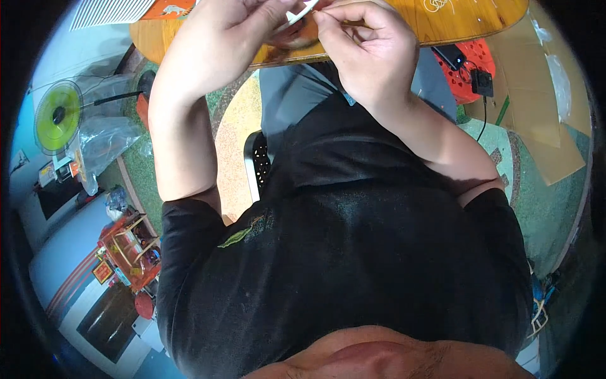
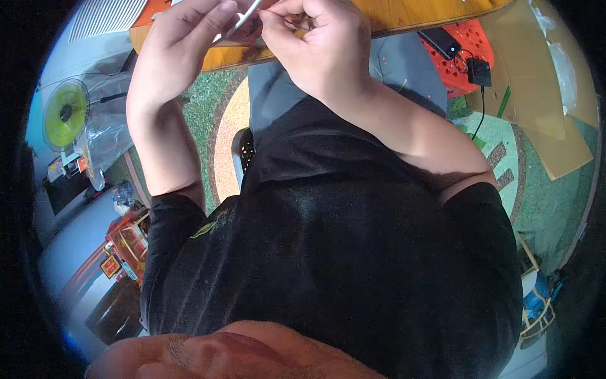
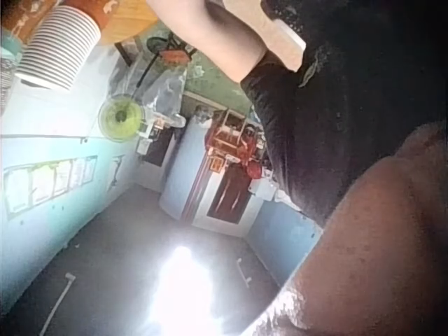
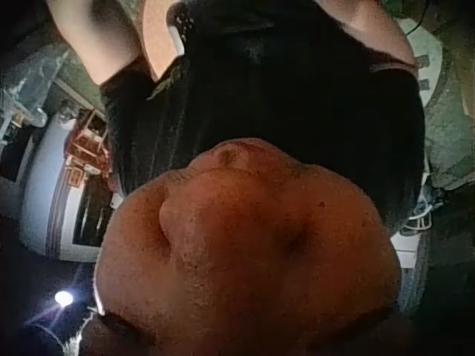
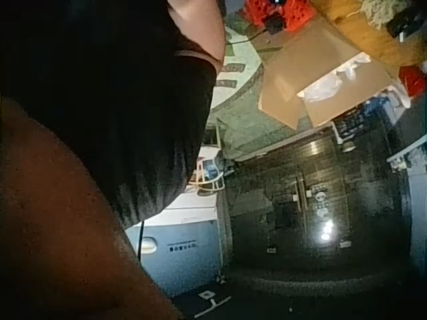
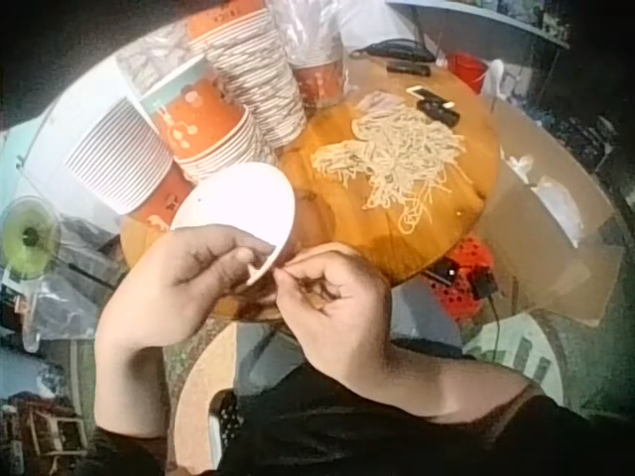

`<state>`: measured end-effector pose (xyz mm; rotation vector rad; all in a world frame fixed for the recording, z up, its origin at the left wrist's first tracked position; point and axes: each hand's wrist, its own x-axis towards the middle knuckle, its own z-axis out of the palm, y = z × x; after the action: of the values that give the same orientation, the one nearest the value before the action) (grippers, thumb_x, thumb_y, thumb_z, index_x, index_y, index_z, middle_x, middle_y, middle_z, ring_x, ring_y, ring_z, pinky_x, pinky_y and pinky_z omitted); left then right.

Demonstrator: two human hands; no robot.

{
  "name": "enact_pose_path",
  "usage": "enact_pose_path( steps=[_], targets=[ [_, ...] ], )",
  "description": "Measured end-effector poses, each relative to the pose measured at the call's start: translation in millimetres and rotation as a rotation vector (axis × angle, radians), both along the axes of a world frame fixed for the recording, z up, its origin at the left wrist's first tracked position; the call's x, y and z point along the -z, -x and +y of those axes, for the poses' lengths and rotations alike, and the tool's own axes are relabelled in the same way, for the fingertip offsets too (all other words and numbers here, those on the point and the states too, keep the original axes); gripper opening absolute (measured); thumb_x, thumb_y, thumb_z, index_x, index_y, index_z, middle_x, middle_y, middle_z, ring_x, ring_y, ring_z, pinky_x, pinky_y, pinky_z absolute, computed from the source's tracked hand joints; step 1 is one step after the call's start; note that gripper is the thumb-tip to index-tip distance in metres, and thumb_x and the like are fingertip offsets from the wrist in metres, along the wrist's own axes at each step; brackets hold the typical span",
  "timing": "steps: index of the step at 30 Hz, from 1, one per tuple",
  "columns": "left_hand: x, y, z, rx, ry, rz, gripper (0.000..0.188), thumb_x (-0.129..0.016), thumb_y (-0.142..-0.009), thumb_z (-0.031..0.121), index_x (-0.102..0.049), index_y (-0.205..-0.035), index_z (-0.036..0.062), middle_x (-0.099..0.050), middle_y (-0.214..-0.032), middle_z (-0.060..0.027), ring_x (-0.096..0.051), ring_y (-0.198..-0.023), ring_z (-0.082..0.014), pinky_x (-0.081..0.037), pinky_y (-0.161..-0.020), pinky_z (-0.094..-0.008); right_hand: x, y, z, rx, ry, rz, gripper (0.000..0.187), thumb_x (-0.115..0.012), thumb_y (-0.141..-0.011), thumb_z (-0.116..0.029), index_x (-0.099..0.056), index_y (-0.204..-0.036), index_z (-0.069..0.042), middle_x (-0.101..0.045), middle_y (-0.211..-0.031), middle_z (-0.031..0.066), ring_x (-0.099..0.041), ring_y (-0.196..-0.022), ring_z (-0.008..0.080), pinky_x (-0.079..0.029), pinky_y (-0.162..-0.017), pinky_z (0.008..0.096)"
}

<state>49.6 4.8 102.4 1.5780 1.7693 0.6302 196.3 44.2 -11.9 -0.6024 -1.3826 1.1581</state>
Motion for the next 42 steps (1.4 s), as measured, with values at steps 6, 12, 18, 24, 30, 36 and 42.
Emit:
enact_pose_path(
  steps=[6,12,18,24,30,36,42],
  targets=[
    [-4,-7,0,-0.039,0.03,-0.009,0.018,-0.056,-0.104,0.004,-0.069,-0.113,-0.0041,-0.07,-0.094,-0.0065,-0.065,-0.084,-0.0124,-0.055,-0.079,-0.0283,3,1,0,-0.021,0.002,0.01,0.014,-0.074,-0.084,0.011,-0.061,-0.086,0.006,-0.065,-0.09,0.0096,-0.059,-0.07,0.0074,-0.048,-0.061,0.0227],
    [0,-6,0,-0.034,0.0,-0.054,0.018,-0.057,-0.103,0.001,-0.068,-0.115,-0.0045,-0.071,-0.096,-0.0067,-0.066,-0.086,-0.0125,-0.056,-0.079,-0.028,-2,1,-1,-0.031,-0.002,0.018,0.015,-0.075,-0.084,0.011,-0.061,-0.086,0.006,-0.064,-0.09,0.0098,-0.06,-0.07,0.008,-0.049,-0.061,0.023],
    [0,-4,2,0.009,-0.017,-0.044,0.017,-0.06,-0.101,-0.001,-0.069,-0.115,-0.0055,-0.072,-0.099,-0.0081,-0.067,-0.088,-0.0128,-0.056,-0.081,-0.0282,-4,0,-1,0.014,-0.047,-0.047,0.013,-0.076,-0.084,0.01,-0.063,-0.086,0.006,-0.066,-0.087,0.0106,-0.063,-0.071,0.0118,-0.051,-0.064,0.0263],
    [-8,-8,6,0.006,0.034,0.168,0.013,-0.065,-0.096,-0.002,-0.073,-0.106,-0.0044,-0.073,-0.09,-0.0091,-0.066,-0.083,-0.0114,-0.055,-0.076,-0.0284,-10,-3,-2,0.063,-0.079,-0.115,0.012,-0.077,-0.083,0.007,-0.066,-0.085,0.005,-0.068,-0.085,0.0122,-0.066,-0.072,0.0177,-0.052,-0.067,0.03],
    [-4,1,8,0.045,0.033,0.184,0.007,-0.068,-0.095,0.002,-0.068,-0.091,-0.005,-0.066,-0.078,-0.0076,-0.057,-0.073,-0.0107,-0.049,-0.068,-0.0285,-14,-5,-2,0.072,-0.11,-0.201,0.011,-0.078,-0.084,0.005,-0.066,-0.086,0.004,-0.068,-0.084,0.0123,-0.067,-0.074,0.0203,-0.052,-0.069,0.0316],
    [-7,-4,5,-0.077,-0.05,0.192,0.008,-0.061,-0.099,0.003,-0.062,-0.097,-0.0037,-0.061,-0.079,-0.0082,-0.056,-0.077,-0.0112,-0.048,-0.07,-0.0292,10,-3,4,-0.165,0.061,-0.167,0.006,-0.071,-0.091,0.003,-0.066,-0.094,0.003,-0.07,-0.086,0.0073,-0.067,-0.078,0.0136,-0.052,-0.07,0.0256],
    [1,-5,-16,-0.206,-0.253,-0.06,0.005,-0.059,-0.101,0.001,-0.063,-0.099,-0.003,-0.067,-0.089,-0.0042,-0.061,-0.086,-0.01,-0.05,-0.076,-0.0263,25,-4,7,-0.352,0.095,-0.138,0.012,-0.068,-0.097,0.003,-0.064,-0.108,0.003,-0.073,-0.098,0.0066,-0.069,-0.091,0.0072,-0.055,-0.08,0.0218]
  ],
)
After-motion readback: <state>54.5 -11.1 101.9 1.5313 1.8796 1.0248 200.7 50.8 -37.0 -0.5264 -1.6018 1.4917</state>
